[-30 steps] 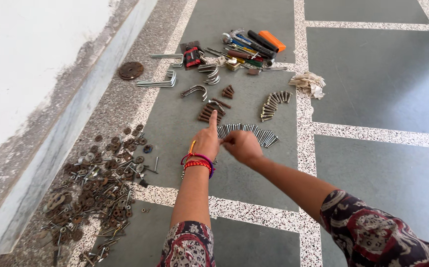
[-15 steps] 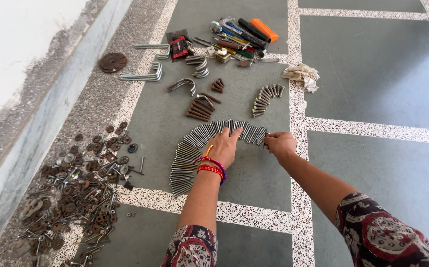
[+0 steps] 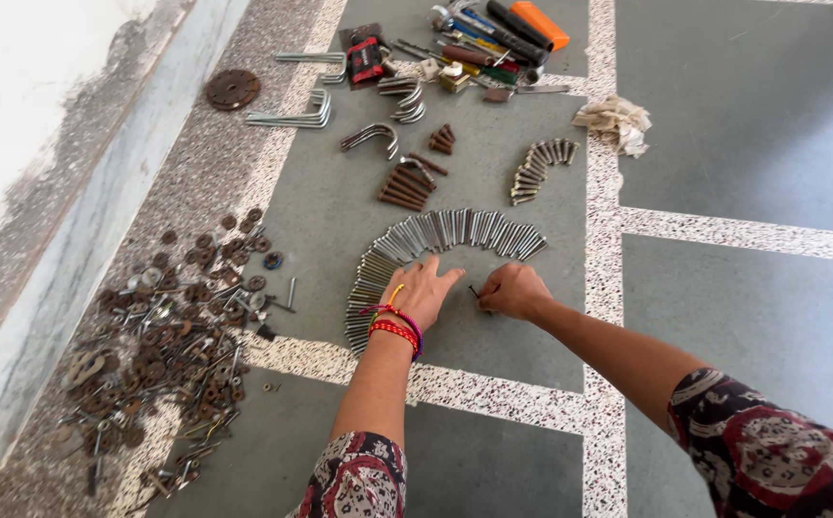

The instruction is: The person sorts a pile of mixed hardware on a tiled floor, picking out long silver nails and arranging them in a curved pattern. They repeatedly sift through the pile to find matching nails and place them in the growing arc.

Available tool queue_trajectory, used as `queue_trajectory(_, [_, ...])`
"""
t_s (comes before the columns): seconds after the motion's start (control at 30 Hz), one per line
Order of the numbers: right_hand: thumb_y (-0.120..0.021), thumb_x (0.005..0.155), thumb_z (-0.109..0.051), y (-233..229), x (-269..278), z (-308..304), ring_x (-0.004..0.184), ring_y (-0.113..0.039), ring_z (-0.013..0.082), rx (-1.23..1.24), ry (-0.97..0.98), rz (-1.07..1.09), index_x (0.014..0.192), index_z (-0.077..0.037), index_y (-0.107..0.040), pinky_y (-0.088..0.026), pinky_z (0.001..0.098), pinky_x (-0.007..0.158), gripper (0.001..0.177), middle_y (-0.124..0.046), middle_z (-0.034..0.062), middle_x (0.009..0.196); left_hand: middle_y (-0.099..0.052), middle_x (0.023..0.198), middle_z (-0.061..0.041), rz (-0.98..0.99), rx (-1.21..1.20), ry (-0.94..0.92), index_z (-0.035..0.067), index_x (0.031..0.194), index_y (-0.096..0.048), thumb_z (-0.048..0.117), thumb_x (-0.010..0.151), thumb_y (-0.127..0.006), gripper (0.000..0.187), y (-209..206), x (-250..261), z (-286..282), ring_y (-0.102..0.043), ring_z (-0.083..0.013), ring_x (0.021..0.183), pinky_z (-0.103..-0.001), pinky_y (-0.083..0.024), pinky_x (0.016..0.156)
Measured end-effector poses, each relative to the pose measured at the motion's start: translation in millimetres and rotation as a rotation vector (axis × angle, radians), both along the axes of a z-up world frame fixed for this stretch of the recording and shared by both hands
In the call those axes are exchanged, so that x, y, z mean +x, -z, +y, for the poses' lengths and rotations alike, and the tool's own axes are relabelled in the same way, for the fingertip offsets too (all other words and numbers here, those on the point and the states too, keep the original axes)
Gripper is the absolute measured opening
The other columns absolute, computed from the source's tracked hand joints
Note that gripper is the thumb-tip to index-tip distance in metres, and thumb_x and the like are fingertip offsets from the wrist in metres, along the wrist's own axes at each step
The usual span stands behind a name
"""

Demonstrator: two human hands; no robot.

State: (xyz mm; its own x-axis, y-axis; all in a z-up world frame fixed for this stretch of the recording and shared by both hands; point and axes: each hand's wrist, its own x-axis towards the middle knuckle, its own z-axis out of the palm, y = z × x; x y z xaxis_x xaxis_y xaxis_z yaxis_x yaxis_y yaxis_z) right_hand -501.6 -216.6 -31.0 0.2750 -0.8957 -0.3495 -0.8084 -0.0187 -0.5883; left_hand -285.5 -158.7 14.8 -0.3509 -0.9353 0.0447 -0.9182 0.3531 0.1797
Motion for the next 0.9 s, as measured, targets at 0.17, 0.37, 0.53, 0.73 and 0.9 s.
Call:
queue_trajectory(0.17, [-0.087,0.071,-0.025,-13,25,20,0.075,-0.077,0.0154,0.061,-0.066,0.056,0.090,-0.012,-0.084,-0.061,0.0319,0.074,0.024,-0.081,0.0053,0.083,-0.058,0.120,-0.011,-0.239,0.098,0.054,0.031,0.137,-0.060,0.012,0.098,-0.054,0.044,-6,17,15,-0.064,-0.0263,0.111,-0.042,-0.049,0.092])
queue_trajectory(0.37, [-0.087,0.072,-0.024,-25,50,35,0.080,-0.077,0.0187,0.024,-0.055,0.076,0.093,-0.011,-0.084,-0.061,0.0340,0.077,0.025,-0.081,0.0079,0.087,-0.053,0.128,-0.009,-0.403,0.155,0.134,0.029,0.126,-0.063,0.019,0.096,-0.057,0.032,-16,32,36,-0.062,-0.0239,0.115,-0.042,-0.047,0.092])
queue_trajectory(0.53, [-0.088,0.072,-0.024,-23,66,39,0.084,-0.077,0.0207,0.012,-0.034,0.120,0.094,-0.012,-0.083,-0.060,0.0366,0.079,0.025,-0.080,0.0082,0.090,-0.054,0.128,-0.008,-0.426,0.155,0.132,0.031,0.125,-0.063,0.020,0.099,-0.055,0.030,-17,50,49,-0.062,-0.0230,0.115,-0.043,-0.048,0.091])
queue_trajectory(0.73, [-0.089,0.072,-0.031,-29,75,46,0.087,-0.078,0.0219,0.021,-0.040,0.174,0.094,-0.014,-0.083,-0.061,0.0379,0.081,0.028,-0.081,0.0085,0.092,-0.054,0.127,-0.008,-0.401,0.139,0.086,0.030,0.124,-0.064,0.022,0.099,-0.054,0.029,-19,83,69,-0.062,-0.0227,0.115,-0.043,-0.047,0.091])
queue_trajectory(0.9, [-0.084,0.079,-0.039,-51,93,57,0.089,-0.074,0.0274,-0.096,-0.023,0.179,0.098,-0.016,-0.081,-0.058,0.0422,0.081,0.030,-0.078,0.0097,0.092,-0.055,0.121,-0.008,-0.326,0.155,-0.058,0.040,0.137,-0.059,0.012,0.098,-0.051,0.049,-18,109,89,-0.064,-0.0232,0.110,-0.042,-0.046,0.092])
